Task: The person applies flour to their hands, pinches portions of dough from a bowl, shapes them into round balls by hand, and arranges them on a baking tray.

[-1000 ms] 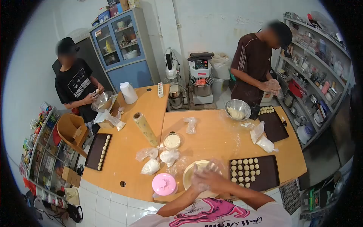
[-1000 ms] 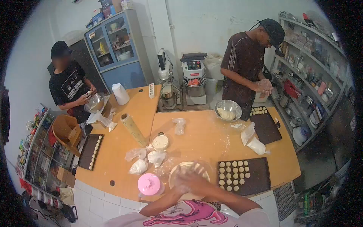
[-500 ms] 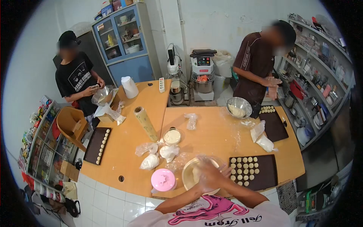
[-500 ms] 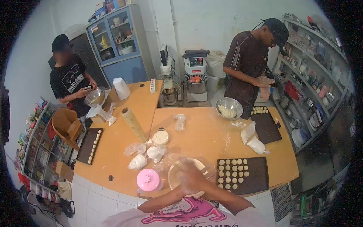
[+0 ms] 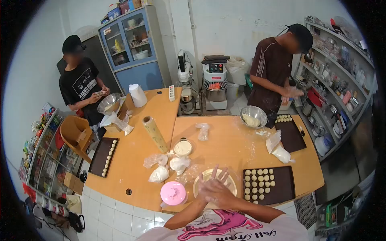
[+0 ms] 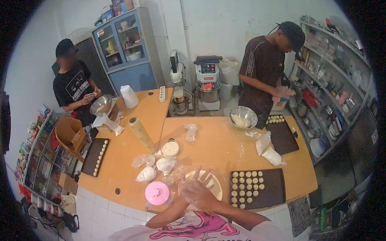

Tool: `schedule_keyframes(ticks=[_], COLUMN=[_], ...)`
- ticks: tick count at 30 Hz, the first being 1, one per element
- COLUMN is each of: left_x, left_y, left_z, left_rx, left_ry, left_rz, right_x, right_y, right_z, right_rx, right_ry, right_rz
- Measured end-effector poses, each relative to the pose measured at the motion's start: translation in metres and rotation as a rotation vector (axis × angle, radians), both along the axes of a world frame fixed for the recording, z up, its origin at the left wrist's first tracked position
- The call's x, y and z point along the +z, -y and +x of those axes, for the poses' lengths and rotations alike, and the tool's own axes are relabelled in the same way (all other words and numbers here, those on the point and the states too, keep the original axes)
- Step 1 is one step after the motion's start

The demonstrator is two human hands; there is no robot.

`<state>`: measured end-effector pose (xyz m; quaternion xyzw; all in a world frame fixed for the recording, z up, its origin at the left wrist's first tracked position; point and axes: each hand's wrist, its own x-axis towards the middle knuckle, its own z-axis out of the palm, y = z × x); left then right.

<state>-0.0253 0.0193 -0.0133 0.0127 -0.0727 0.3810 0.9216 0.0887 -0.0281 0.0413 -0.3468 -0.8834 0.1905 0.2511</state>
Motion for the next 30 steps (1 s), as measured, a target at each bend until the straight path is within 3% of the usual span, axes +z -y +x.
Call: schedule_keyframes(ticks=[2,4,8,11,12,15,16,18,20,21,23,25,29,30], left_x=[-0.018,-0.02,-0.006,-0.004,-0.006,-0.012,-0.015,-0.035,-0.011,-0.004,-0.029,-0.034,-0.034,0.015], left_y=[0.009,0.014,0.001,-0.002,0.001,0.003,0.004,-0.007,0.008,0.016,0.011,0.003,0.004,0.015], left_z=[0.013,0.018,0.004,0.001,0.003,0.012,0.012,0.007,0.015,0.019,0.023,0.022,0.009,0.016], left_rx=[-0.03,-0.046,-0.047,-0.048,-0.042,-0.016,-0.007,-0.065,-0.146,-0.189,-0.009,-0.127,-0.027,-0.159], left_ry=[-0.23,-0.322,-0.239,-0.226,-0.25,-0.319,-0.349,0.068,-0.248,-0.405,-0.744,0.088,-0.431,-0.46], left_rz=[-0.016,-0.034,-0.047,-0.042,-0.036,-0.005,0.005,0.122,-0.037,-0.12,0.766,0.125,0.03,-0.231], right_x=[-0.008,-0.006,-0.005,-0.011,0.001,-0.04,0.01,-0.015,-0.026,-0.027,-0.021,-0.017,-0.004,-0.006], right_y=[-0.022,-0.023,-0.007,-0.032,-0.031,-0.018,0.0,-0.011,-0.034,-0.028,-0.024,-0.015,-0.018,-0.014], right_z=[0.002,0.002,0.007,0.037,0.035,0.013,0.007,0.028,0.037,0.035,0.033,0.024,0.021,0.02], right_rx=[-0.217,-0.239,0.085,-0.135,-0.272,0.0,0.05,0.001,-0.2,-0.161,-0.08,0.005,0.005,0.025], right_ry=[-0.106,-0.118,-0.005,0.258,0.169,-0.01,0.123,0.021,0.063,0.063,0.076,0.074,0.077,0.087], right_rz=[-0.016,-0.021,-0.044,-0.151,-0.052,-0.044,-0.017,-0.198,-0.269,-0.255,-0.202,-0.155,-0.169,-0.139])
